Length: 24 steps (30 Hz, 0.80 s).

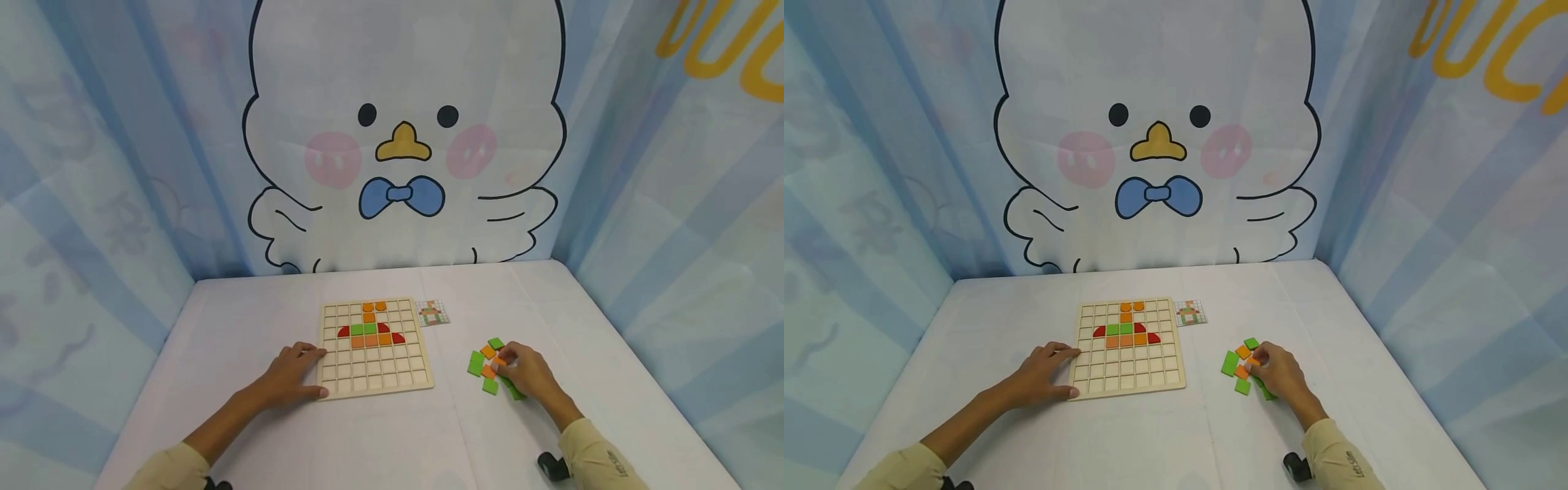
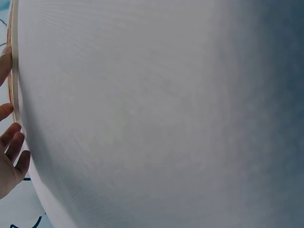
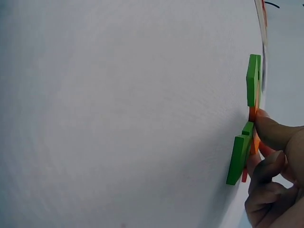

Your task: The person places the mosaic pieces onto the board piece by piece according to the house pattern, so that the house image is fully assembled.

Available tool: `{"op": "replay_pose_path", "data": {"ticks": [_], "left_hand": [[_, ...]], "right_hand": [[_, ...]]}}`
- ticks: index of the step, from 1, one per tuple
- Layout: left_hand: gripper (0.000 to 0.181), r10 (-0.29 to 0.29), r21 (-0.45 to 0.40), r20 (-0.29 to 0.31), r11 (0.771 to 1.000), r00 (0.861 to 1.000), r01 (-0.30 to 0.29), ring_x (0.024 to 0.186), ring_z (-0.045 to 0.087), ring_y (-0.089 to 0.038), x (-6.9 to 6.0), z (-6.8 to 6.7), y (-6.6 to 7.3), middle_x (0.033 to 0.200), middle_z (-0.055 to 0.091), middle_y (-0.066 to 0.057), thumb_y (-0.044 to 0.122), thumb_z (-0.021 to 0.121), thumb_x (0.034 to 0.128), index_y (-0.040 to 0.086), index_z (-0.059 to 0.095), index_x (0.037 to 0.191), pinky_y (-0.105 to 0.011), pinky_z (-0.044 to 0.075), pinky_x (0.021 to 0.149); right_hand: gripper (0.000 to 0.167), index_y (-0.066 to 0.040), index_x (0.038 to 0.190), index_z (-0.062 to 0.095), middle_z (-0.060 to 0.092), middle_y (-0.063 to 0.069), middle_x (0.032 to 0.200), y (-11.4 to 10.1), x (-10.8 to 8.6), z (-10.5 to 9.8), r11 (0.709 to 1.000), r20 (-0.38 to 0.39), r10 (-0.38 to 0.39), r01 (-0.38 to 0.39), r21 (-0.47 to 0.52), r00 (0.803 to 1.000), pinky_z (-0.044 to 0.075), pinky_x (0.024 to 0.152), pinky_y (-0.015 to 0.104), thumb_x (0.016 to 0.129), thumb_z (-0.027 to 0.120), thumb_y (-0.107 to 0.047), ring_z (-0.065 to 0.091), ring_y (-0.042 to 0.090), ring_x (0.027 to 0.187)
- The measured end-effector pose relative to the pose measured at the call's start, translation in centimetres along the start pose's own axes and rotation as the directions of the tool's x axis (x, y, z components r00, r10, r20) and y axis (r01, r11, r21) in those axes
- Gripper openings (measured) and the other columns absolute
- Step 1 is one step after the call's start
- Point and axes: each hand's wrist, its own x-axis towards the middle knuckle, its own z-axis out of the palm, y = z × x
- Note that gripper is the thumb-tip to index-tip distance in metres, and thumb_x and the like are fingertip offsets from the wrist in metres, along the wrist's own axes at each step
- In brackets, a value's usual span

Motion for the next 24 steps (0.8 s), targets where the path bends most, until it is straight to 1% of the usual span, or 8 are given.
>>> {"op": "replay_pose_path", "data": {"ticks": [2, 7, 10, 14, 18, 21, 24], "left_hand": [[0.082, -0.006, 0.003, 0.004, 1.000, 1.000, 0.006, 0.122, 0.045, -0.029, 0.0, 0.0, 0.0, 0.141, 0.049, -0.011, 0.053, 0.081, 0.0778, 0.016, 0.053, 0.145, -0.051, 0.043, 0.101], [0.082, -0.008, 0.007, 0.009, 1.000, 1.000, 0.008, 0.121, 0.045, -0.028, -0.1, -0.1, 0.1, 0.142, 0.049, -0.011, 0.053, 0.081, 0.0776, 0.016, 0.052, 0.145, -0.050, 0.044, 0.101], [0.083, -0.003, 0.008, 0.006, 1.000, 1.000, 0.003, 0.120, 0.046, -0.028, -0.1, -0.1, 0.0, 0.141, 0.049, -0.011, 0.053, 0.081, 0.0775, 0.016, 0.052, 0.145, -0.049, 0.045, 0.099], [0.082, -0.001, 0.008, 0.005, 1.000, 1.000, 0.001, 0.119, 0.046, -0.028, -0.2, -0.1, 0.0, 0.141, 0.049, -0.011, 0.053, 0.081, 0.0774, 0.016, 0.053, 0.145, -0.050, 0.046, 0.099], [0.082, -0.004, 0.010, 0.004, 1.000, 1.000, 0.004, 0.119, 0.046, -0.028, -0.2, 0.0, 0.0, 0.141, 0.049, -0.011, 0.053, 0.081, 0.0775, 0.016, 0.053, 0.145, -0.050, 0.046, 0.099], [0.082, -0.007, 0.013, 0.006, 1.000, 1.000, 0.007, 0.120, 0.046, -0.028, -0.1, 0.0, 0.0, 0.141, 0.049, -0.011, 0.054, 0.081, 0.0777, 0.016, 0.053, 0.145, -0.050, 0.045, 0.100], [0.082, -0.010, 0.013, 0.010, 1.000, 1.000, 0.009, 0.120, 0.046, -0.028, -0.1, -0.1, 0.0, 0.142, 0.049, -0.011, 0.054, 0.080, 0.0778, 0.016, 0.052, 0.145, -0.050, 0.045, 0.101]], "right_hand": [[0.024, -0.004, 0.103, 0.064, 0.064, 0.007, 0.092, 0.0, -0.1, 0.0, 1.000, 0.002, -0.003, 0.003, 0.010, 1.000, 0.041, 0.068, 0.031, 0.088, 0.077, -0.018, 0.053, 0.020, 0.081], [0.027, -0.004, 0.112, 0.065, 0.057, 0.006, 0.087, -0.1, -0.2, 0.0, 0.999, 0.038, -0.015, 0.014, 0.031, 0.999, 0.039, 0.063, 0.030, 0.090, 0.075, -0.016, 0.050, 0.019, 0.077], [0.026, -0.005, 0.114, 0.067, 0.054, 0.004, 0.084, -0.2, -0.1, 0.1, 0.999, 0.061, -0.048, 0.047, 0.028, 0.997, 0.038, 0.062, 0.029, 0.091, 0.072, -0.015, 0.048, 0.018, 0.075], [0.021, -0.004, 0.110, 0.070, 0.054, 0.003, 0.081, -0.5, -0.1, -0.2, 0.994, 0.072, -0.107, 0.105, 0.037, 0.992, 0.036, 0.059, 0.027, 0.092, 0.071, -0.015, 0.046, 0.016, 0.070], [0.024, -0.003, 0.110, 0.070, 0.056, 0.004, 0.084, -1.1, 0.1, -1.0, 0.989, 0.072, -0.132, 0.126, 0.079, 0.989, 0.037, 0.056, 0.025, 0.092, 0.072, -0.018, 0.047, 0.015, 0.072], [0.028, -0.003, 0.113, 0.069, 0.058, 0.005, 0.088, -1.7, 0.3, -1.6, 0.985, 0.070, -0.150, 0.143, 0.096, 0.986, 0.039, 0.057, 0.024, 0.091, 0.074, -0.021, 0.049, 0.017, 0.077], [0.029, -0.003, 0.115, 0.069, 0.058, 0.005, 0.087, -2.2, 0.5, -2.0, 0.981, 0.073, -0.161, 0.152, 0.119, 0.984, 0.043, 0.059, 0.024, 0.091, 0.074, -0.020, 0.052, 0.019, 0.079]]}}
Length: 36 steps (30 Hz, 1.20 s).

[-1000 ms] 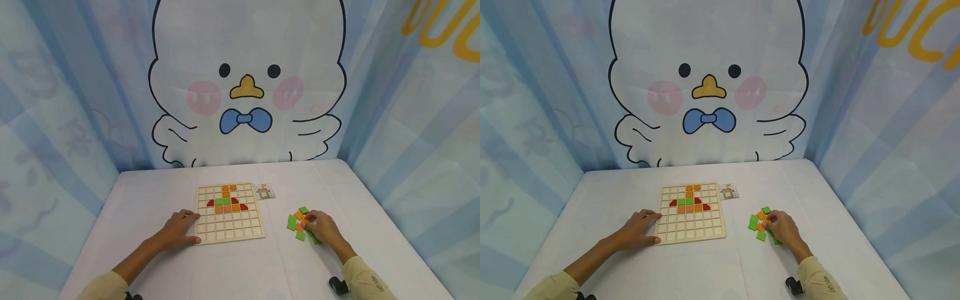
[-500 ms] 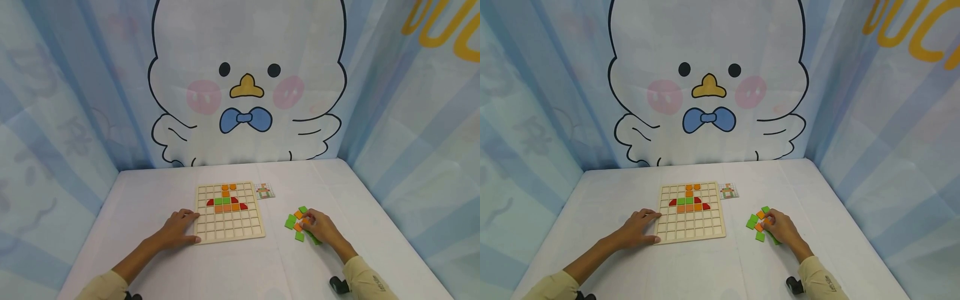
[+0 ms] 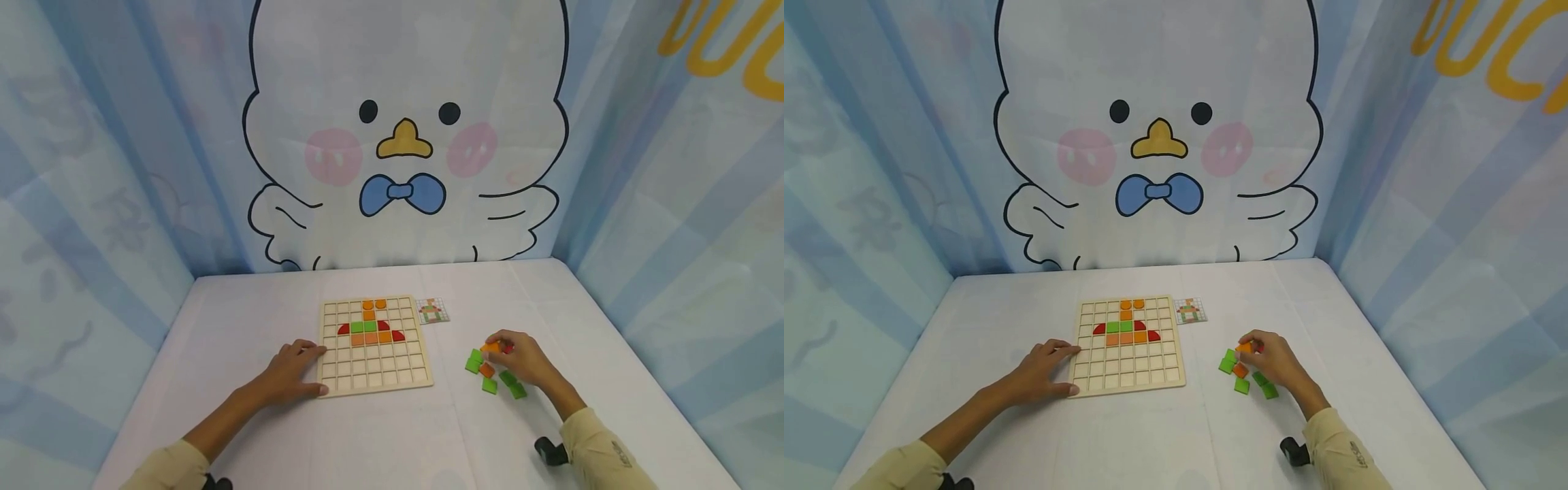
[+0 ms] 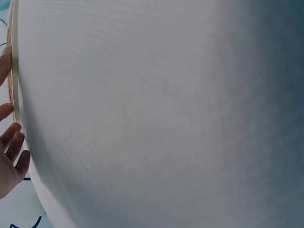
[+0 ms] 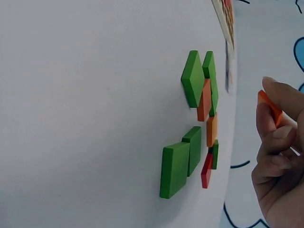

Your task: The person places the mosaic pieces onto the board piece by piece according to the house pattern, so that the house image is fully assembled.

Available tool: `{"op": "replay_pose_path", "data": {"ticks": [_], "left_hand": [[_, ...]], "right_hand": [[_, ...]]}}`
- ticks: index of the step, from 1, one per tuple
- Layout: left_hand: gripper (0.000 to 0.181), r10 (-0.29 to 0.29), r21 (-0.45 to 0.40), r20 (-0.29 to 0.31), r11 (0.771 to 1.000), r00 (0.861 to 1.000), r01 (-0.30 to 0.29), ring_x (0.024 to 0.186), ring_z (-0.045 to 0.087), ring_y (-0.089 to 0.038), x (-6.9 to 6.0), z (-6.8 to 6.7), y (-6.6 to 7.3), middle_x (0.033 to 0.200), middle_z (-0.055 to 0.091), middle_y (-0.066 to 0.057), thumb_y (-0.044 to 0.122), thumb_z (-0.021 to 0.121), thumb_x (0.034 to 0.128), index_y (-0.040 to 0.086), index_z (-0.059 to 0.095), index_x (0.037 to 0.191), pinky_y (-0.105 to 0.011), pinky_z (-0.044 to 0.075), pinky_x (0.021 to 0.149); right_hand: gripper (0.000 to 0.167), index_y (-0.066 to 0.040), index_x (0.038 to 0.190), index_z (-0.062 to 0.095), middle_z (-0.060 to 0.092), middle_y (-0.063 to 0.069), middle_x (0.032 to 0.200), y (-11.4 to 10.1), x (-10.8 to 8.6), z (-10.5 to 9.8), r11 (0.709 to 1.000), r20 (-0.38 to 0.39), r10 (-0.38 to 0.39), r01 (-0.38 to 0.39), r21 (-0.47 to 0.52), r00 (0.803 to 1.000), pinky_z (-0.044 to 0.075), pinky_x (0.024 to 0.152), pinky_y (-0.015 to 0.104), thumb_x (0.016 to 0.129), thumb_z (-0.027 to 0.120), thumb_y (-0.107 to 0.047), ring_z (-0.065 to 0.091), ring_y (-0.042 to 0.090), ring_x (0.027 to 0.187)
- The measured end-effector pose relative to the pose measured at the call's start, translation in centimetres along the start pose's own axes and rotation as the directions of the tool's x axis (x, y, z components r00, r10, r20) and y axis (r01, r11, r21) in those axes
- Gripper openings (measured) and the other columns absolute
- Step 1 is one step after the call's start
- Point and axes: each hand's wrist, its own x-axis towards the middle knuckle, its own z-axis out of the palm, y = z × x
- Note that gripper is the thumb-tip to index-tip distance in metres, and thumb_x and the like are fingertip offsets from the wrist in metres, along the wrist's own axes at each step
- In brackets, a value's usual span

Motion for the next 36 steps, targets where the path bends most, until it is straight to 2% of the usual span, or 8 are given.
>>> {"op": "replay_pose_path", "data": {"ticks": [6, 12, 18, 22, 27, 34, 36], "left_hand": [[0.082, 0.001, -0.001, 0.004, 1.000, 1.000, -0.001, 0.121, 0.045, -0.028, 0.0, 0.0, -0.2, 0.142, 0.048, -0.012, 0.054, 0.081, 0.0777, 0.017, 0.052, 0.146, -0.051, 0.045, 0.101], [0.082, 0.004, 0.000, -0.001, 1.000, 1.000, -0.004, 0.120, 0.046, -0.028, 0.2, 0.1, -0.4, 0.142, 0.049, -0.011, 0.054, 0.081, 0.0775, 0.017, 0.053, 0.145, -0.051, 0.045, 0.100], [0.083, -0.006, -0.001, 0.006, 1.000, 1.000, 0.006, 0.123, 0.045, -0.029, 0.3, 0.1, -0.3, 0.143, 0.048, -0.011, 0.053, 0.081, 0.0777, 0.018, 0.052, 0.146, -0.051, 0.043, 0.103], [0.083, -0.009, -0.002, 0.013, 1.000, 1.000, 0.009, 0.124, 0.045, -0.030, 0.2, 0.1, -0.3, 0.144, 0.048, -0.012, 0.053, 0.081, 0.0777, 0.018, 0.051, 0.146, -0.051, 0.042, 0.103], [0.083, -0.007, -0.002, 0.007, 1.000, 1.000, 0.007, 0.122, 0.045, -0.029, 0.2, 0.2, -0.3, 0.143, 0.048, -0.012, 0.055, 0.080, 0.0775, 0.018, 0.052, 0.146, -0.051, 0.044, 0.102], [0.083, -0.008, 0.001, 0.004, 1.000, 1.000, 0.008, 0.122, 0.046, -0.029, 0.2, 0.2, -0.3, 0.143, 0.048, -0.012, 0.055, 0.080, 0.0775, 0.018, 0.052, 0.146, -0.051, 0.044, 0.102], [0.083, -0.008, 0.000, 0.004, 1.000, 1.000, 0.008, 0.122, 0.046, -0.029, 0.2, 0.2, -0.3, 0.143, 0.048, -0.012, 0.054, 0.081, 0.0772, 0.018, 0.052, 0.146, -0.051, 0.044, 0.102]], "right_hand": [[0.028, -0.005, 0.118, 0.069, 0.063, 0.004, 0.091, -0.8, 0.7, 0.2, 0.998, 0.023, -0.033, 0.031, 0.057, 0.999, 0.053, 0.075, 0.029, 0.091, 0.072, -0.015, 0.058, 0.018, 0.087], [0.033, -0.005, 0.123, 0.067, 0.062, 0.009, 0.097, -2.2, 1.4, 0.8, 0.988, 0.077, 0.010, -0.022, 0.151, 0.997, 0.052, 0.061, 0.031, 0.091, 0.071, -0.013, 0.058, 0.020, 0.075], [0.032, -0.009, 0.121, 0.068, 0.062, 0.009, 0.099, -3.9, 2.2, 1.6, 0.981, 0.084, 0.018, -0.033, 0.191, 0.996, 0.052, 0.064, 0.028, 0.090, 0.074, -0.016, 0.057, 0.022, 0.079], [0.030, -0.011, 0.117, 0.068, 0.062, 0.008, 0.098, -4.7, 2.6, 2.3, 0.977, 0.092, -0.003, -0.017, 0.213, 0.996, 0.049, 0.065, 0.026, 0.089, 0.076, -0.016, 0.057, 0.020, 0.083], [0.029, -0.010, 0.116, 0.070, 0.062, 0.007, 0.095, -5.6, 2.9, 2.9, 0.973, 0.129, -0.046, 0.015, 0.231, 0.991, 0.045, 0.061, 0.026, 0.088, 0.076, -0.016, 0.055, 0.019, 0.075], [0.026, -0.012, 0.114, 0.071, 0.061, 0.005, 0.094, -6.2, 3.2, 3.7, 0.971, 0.228, -0.080, 0.024, 0.237, 0.970, 0.045, 0.060, 0.026, 0.089, 0.075, -0.014, 0.056, 0.020, 0.078], [0.026, -0.013, 0.115, 0.071, 0.060, 0.005, 0.095, -6.3, 3.3, 3.9, 0.968, 0.259, -0.087, 0.020, 0.251, 0.962, 0.044, 0.057, 0.026, 0.089, 0.074, -0.014, 0.054, 0.019, 0.074]]}}
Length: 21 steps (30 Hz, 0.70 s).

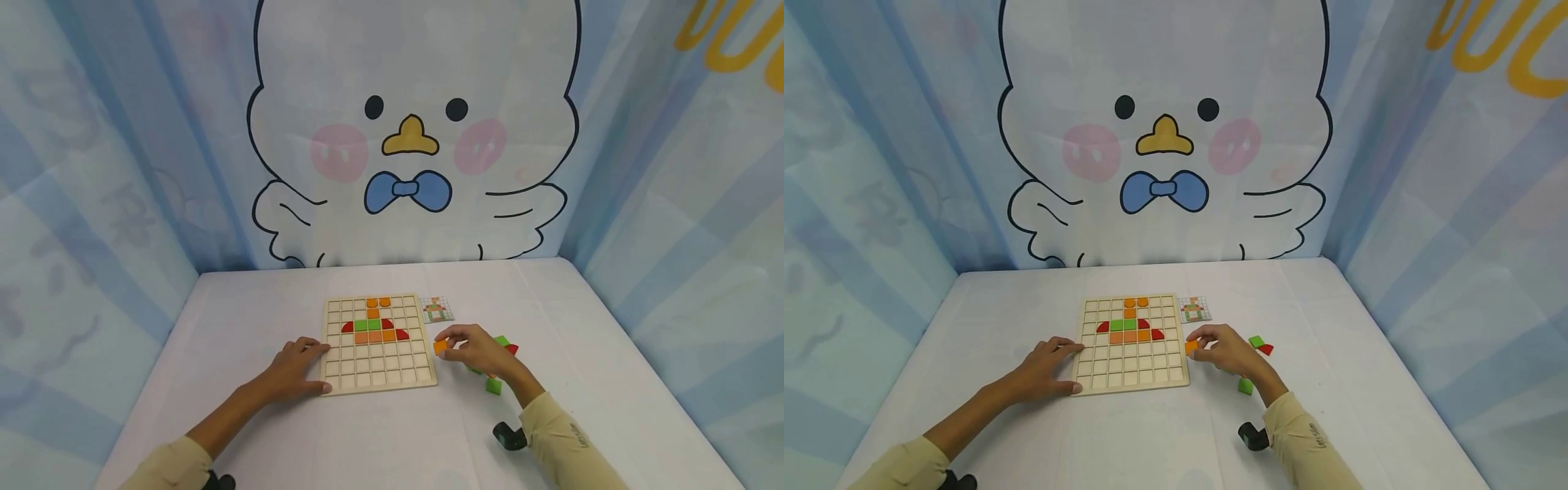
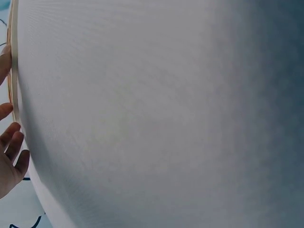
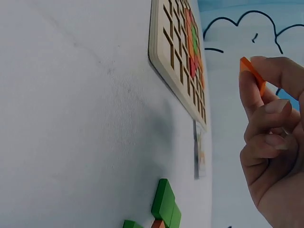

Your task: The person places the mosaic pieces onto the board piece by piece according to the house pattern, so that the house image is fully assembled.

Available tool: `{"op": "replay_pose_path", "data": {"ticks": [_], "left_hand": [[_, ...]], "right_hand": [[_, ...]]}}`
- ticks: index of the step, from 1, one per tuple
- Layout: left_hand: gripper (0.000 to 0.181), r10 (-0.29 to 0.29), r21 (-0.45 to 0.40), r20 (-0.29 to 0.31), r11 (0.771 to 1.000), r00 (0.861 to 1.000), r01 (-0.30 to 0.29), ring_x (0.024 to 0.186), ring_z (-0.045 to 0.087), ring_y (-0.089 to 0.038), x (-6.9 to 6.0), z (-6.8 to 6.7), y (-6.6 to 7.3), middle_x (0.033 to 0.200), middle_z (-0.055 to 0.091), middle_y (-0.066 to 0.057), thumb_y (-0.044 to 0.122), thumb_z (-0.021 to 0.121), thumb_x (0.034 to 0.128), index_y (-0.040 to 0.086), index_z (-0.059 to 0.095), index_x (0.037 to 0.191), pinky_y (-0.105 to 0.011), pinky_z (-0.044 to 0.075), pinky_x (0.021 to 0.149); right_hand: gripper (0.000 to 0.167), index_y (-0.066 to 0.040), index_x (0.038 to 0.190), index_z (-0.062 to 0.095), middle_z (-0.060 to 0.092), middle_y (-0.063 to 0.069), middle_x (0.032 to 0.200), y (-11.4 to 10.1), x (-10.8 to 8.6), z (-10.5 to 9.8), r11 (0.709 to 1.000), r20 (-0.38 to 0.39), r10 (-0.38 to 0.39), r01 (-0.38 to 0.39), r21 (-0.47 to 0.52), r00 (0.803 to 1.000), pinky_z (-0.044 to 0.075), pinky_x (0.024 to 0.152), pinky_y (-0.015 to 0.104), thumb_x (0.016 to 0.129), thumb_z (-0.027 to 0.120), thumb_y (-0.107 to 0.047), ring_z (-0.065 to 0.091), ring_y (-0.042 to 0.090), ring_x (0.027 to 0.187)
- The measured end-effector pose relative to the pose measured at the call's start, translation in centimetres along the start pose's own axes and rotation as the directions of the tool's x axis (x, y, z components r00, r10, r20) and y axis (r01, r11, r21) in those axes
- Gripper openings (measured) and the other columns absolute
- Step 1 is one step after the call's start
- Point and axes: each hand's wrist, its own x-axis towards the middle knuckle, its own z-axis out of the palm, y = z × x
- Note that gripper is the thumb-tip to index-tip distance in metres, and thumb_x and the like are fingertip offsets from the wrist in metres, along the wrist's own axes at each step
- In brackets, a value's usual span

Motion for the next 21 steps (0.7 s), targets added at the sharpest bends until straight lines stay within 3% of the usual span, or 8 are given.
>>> {"op": "replay_pose_path", "data": {"ticks": [9, 16, 21], "left_hand": [[0.082, 0.000, -0.002, 0.002, 1.000, 1.000, 0.000, 0.123, 0.046, -0.030, 0.0, -0.1, 0.1, 0.143, 0.048, -0.012, 0.054, 0.081, 0.0773, 0.018, 0.052, 0.146, -0.052, 0.043, 0.102], [0.082, 0.000, -0.001, 0.004, 1.000, 1.000, 0.000, 0.122, 0.046, -0.029, 0.0, 0.0, 0.1, 0.143, 0.048, -0.012, 0.053, 0.081, 0.0774, 0.018, 0.052, 0.146, -0.052, 0.044, 0.101], [0.082, -0.001, -0.002, 0.003, 1.000, 1.000, 0.001, 0.122, 0.046, -0.030, 0.0, -0.1, 0.1, 0.143, 0.048, -0.012, 0.052, 0.081, 0.0778, 0.017, 0.052, 0.146, -0.052, 0.045, 0.101]], "right_hand": [[0.027, -0.011, 0.115, 0.071, 0.061, 0.003, 0.092, -1.2, 1.4, 2.3, 0.994, 0.118, -0.104, 0.101, 0.031, 0.988, 0.043, 0.051, 0.024, 0.089, 0.074, -0.016, 0.047, 0.011, 0.056], [0.026, -0.009, 0.113, 0.069, 0.065, 0.001, 0.092, -2.8, 2.8, 4.7, 0.974, 0.149, -0.226, 0.227, 0.010, 0.963, 0.051, 0.073, 0.025, 0.089, 0.075, -0.016, 0.060, 0.014, 0.084], [0.024, -0.010, 0.111, 0.070, 0.065, -0.003, 0.088, -3.4, 4.0, 6.0, 0.968, 0.160, -0.248, 0.251, 0.000, 0.956, 0.051, 0.073, 0.025, 0.088, 0.075, -0.017, 0.060, 0.012, 0.084]]}}
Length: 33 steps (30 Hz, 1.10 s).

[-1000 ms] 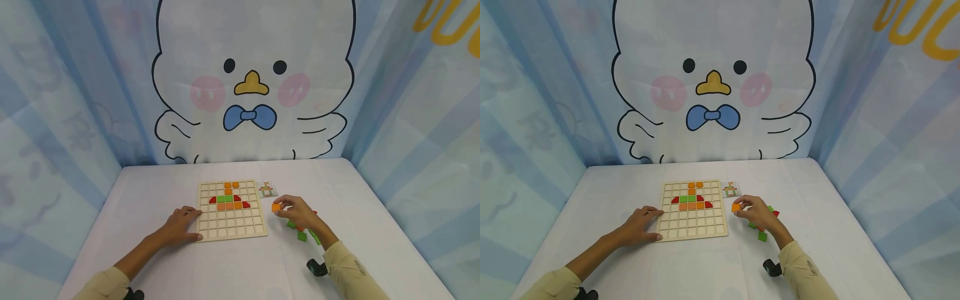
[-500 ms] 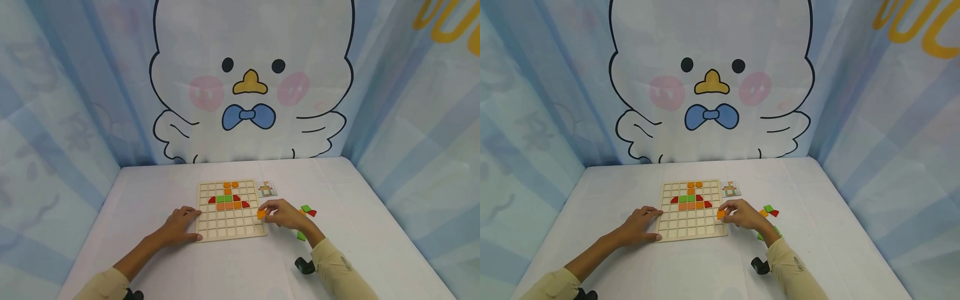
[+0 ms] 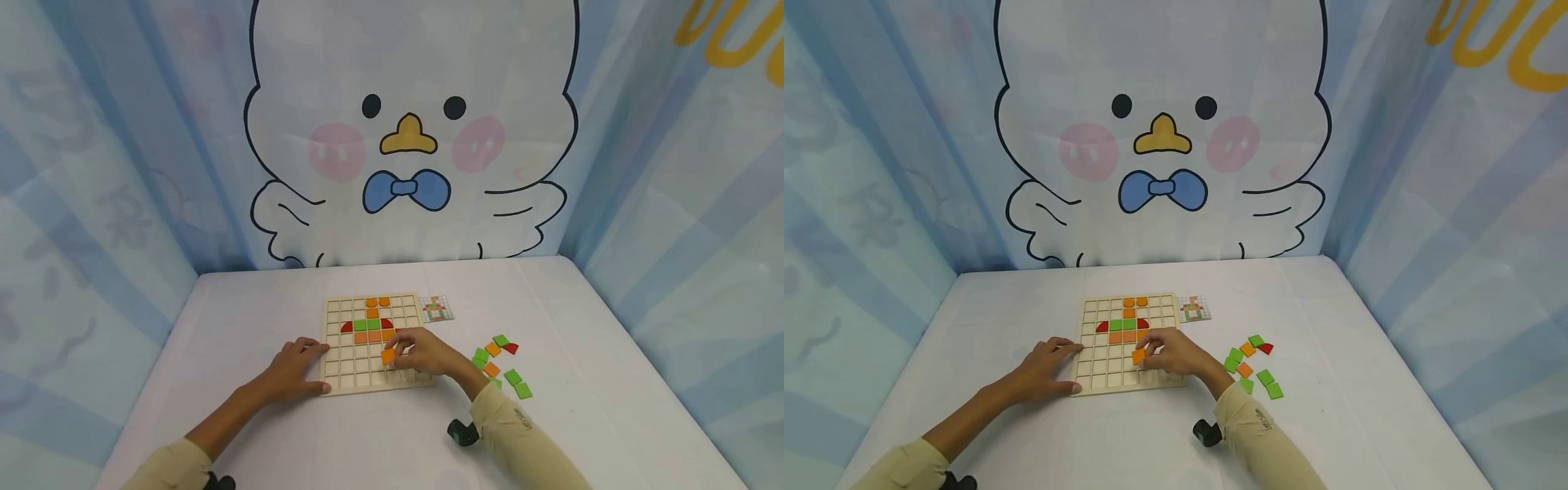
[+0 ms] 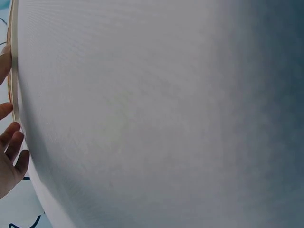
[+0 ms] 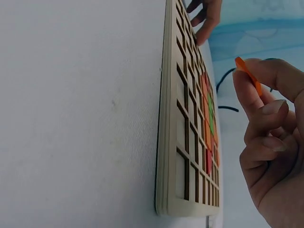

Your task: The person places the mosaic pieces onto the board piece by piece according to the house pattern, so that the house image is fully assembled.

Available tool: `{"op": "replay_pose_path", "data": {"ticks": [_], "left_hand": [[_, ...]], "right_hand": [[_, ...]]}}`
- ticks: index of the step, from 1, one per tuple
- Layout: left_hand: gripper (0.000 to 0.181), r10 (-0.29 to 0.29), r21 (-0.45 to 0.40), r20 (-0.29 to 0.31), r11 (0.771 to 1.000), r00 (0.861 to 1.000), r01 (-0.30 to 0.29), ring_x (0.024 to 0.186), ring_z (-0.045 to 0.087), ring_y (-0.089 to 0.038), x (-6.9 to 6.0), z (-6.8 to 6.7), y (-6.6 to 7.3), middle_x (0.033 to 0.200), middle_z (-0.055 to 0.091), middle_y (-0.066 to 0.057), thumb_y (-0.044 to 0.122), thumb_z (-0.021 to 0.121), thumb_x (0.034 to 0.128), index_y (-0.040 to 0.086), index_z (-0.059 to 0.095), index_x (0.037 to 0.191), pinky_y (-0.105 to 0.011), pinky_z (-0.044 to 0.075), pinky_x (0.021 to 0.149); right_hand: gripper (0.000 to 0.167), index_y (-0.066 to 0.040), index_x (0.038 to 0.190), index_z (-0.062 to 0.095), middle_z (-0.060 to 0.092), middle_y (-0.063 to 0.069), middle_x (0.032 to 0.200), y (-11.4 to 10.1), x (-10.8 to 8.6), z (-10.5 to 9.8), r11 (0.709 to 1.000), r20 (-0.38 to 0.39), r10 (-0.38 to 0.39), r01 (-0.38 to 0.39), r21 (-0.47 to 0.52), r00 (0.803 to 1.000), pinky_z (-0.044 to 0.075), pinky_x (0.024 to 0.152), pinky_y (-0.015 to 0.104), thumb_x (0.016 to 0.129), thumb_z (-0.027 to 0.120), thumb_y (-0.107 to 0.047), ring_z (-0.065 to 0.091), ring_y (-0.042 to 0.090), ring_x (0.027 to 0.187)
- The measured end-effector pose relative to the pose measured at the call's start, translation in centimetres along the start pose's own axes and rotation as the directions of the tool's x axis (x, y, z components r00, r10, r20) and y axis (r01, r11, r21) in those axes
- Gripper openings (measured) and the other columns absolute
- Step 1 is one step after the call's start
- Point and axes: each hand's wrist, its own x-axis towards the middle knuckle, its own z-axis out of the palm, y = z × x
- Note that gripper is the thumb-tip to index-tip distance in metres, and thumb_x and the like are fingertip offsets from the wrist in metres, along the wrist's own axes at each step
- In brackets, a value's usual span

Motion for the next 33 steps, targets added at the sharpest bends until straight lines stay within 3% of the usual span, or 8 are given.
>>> {"op": "replay_pose_path", "data": {"ticks": [6, 11, 19, 33], "left_hand": [[0.083, 0.002, -0.007, 0.005, 1.000, 1.000, -0.002, 0.123, 0.045, -0.030, -0.2, -0.2, 0.2, 0.144, 0.047, -0.012, 0.053, 0.080, 0.0787, 0.017, 0.051, 0.147, -0.052, 0.043, 0.102], [0.083, -0.001, -0.006, 0.007, 1.000, 1.000, 0.001, 0.123, 0.045, -0.030, -0.2, -0.2, 0.2, 0.144, 0.047, -0.012, 0.052, 0.081, 0.0786, 0.017, 0.051, 0.147, -0.052, 0.044, 0.102], [0.083, 0.004, 0.003, 0.011, 1.000, 1.000, -0.004, 0.122, 0.045, -0.030, -0.1, -0.1, 0.0, 0.144, 0.048, -0.012, 0.054, 0.080, 0.0785, 0.018, 0.051, 0.147, -0.051, 0.043, 0.102], [0.081, 0.012, -0.012, 0.011, 1.000, 1.000, -0.012, 0.122, 0.045, -0.030, -0.2, -0.4, 0.2, 0.144, 0.047, -0.013, 0.053, 0.080, 0.0794, 0.017, 0.051, 0.147, -0.052, 0.043, 0.103]], "right_hand": [[0.025, -0.008, 0.112, 0.071, 0.066, -0.003, 0.084, -0.3, 1.4, 0.8, 0.999, -0.012, -0.047, 0.047, -0.015, 0.999, 0.050, 0.070, 0.024, 0.087, 0.073, -0.013, 0.060, 0.009, 0.082], [0.027, -0.010, 0.114, 0.072, 0.067, -0.001, 0.084, -0.4, 2.5, 1.4, 1.000, -0.027, -0.009, 0.009, -0.010, 1.000, 0.048, 0.075, 0.024, 0.088, 0.075, -0.012, 0.059, 0.009, 0.084], [0.027, -0.010, 0.114, 0.072, 0.068, -0.002, 0.089, -0.4, 3.7, 2.0, 0.999, -0.054, 0.030, -0.031, -0.019, 0.998, 0.049, 0.085, 0.033, 0.088, 0.076, -0.016, 0.061, 0.012, 0.091], [0.028, -0.008, 0.114, 0.071, 0.069, -0.002, 0.086, -0.6, 5.0, 2.6, 0.997, -0.065, 0.077, -0.079, -0.018, 0.995, 0.049, 0.070, 0.025, 0.088, 0.078, -0.019, 0.059, 0.011, 0.077]]}}
